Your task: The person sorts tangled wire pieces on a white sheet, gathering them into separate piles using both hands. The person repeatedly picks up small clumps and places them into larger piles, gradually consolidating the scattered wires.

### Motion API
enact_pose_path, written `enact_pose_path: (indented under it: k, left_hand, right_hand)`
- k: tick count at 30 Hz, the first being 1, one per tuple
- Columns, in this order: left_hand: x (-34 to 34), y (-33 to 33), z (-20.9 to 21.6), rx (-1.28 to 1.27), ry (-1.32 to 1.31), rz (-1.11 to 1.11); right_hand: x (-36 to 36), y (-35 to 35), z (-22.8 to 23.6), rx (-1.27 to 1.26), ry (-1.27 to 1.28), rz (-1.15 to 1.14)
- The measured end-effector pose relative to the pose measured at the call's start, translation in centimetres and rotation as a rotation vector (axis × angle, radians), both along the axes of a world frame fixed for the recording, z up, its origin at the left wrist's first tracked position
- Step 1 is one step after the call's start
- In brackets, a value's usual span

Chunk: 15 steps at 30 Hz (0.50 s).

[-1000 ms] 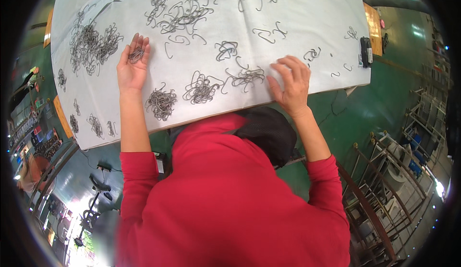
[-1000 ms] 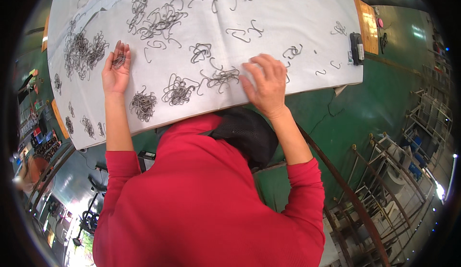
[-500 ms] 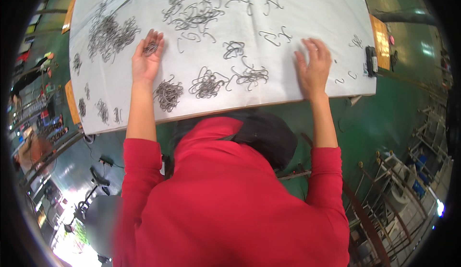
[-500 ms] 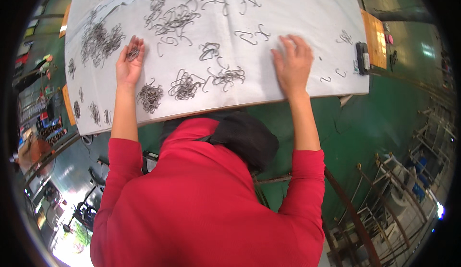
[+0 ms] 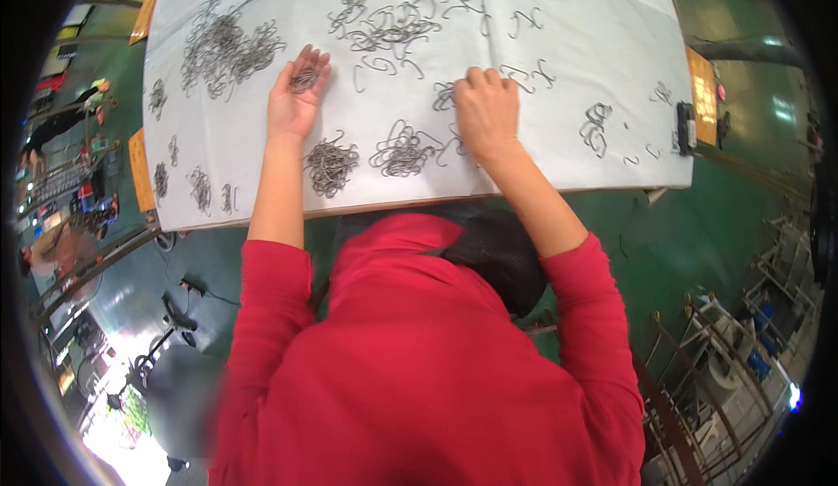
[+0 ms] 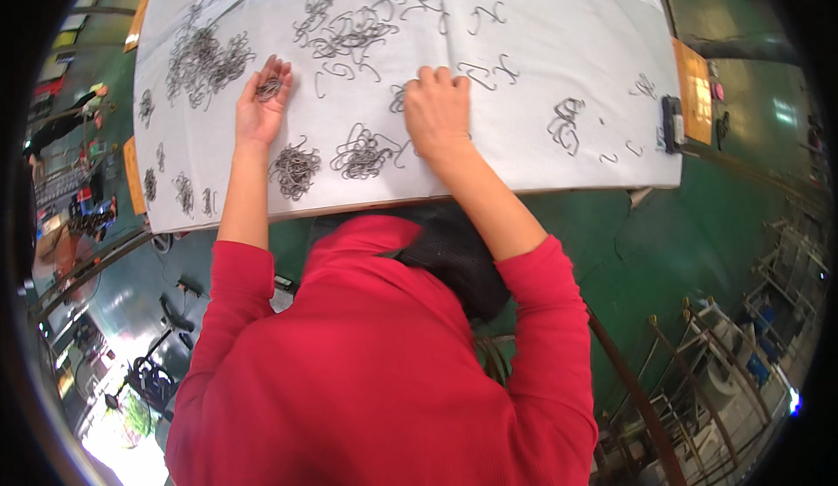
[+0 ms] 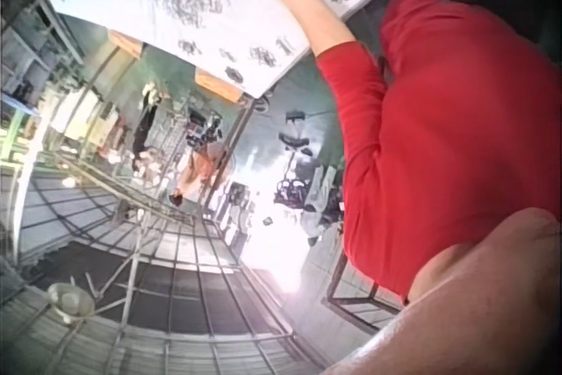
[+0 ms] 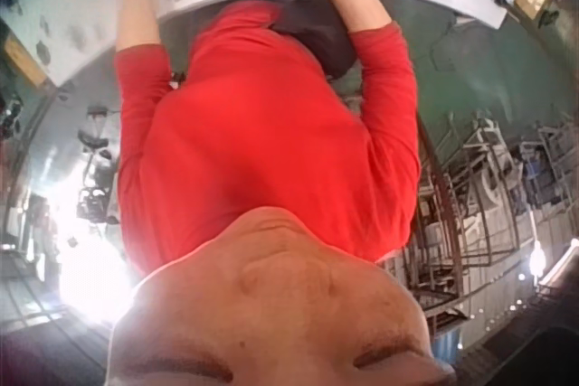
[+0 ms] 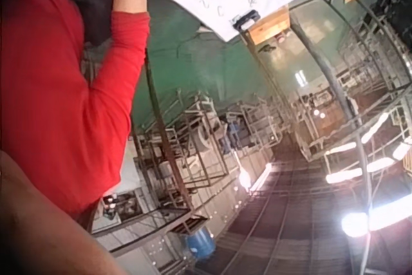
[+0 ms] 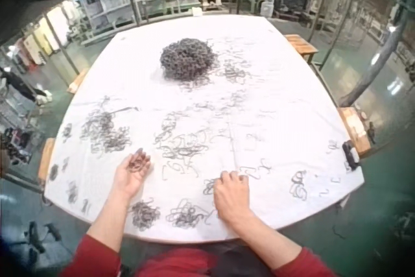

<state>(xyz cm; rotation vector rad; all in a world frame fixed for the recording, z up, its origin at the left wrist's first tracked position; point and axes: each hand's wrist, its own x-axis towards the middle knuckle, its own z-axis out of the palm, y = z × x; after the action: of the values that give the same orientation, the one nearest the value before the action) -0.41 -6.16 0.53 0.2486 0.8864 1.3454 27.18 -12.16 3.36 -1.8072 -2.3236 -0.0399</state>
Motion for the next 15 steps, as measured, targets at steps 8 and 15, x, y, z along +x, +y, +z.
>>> enact_pose_path:
  k: [8,15]
  left_hand:
    - [-0.6,-0.3,0.0,-0.002,-0.024,-0.006]
    - [-0.5,-0.3,0.0,-0.001,-0.014,-0.008]
  right_hand:
    - [-1.0,0.9,1.7,-0.221,-0.129,0.004]
    - [-0.5,1.6,1.2,-0.343,0.174,-0.087]
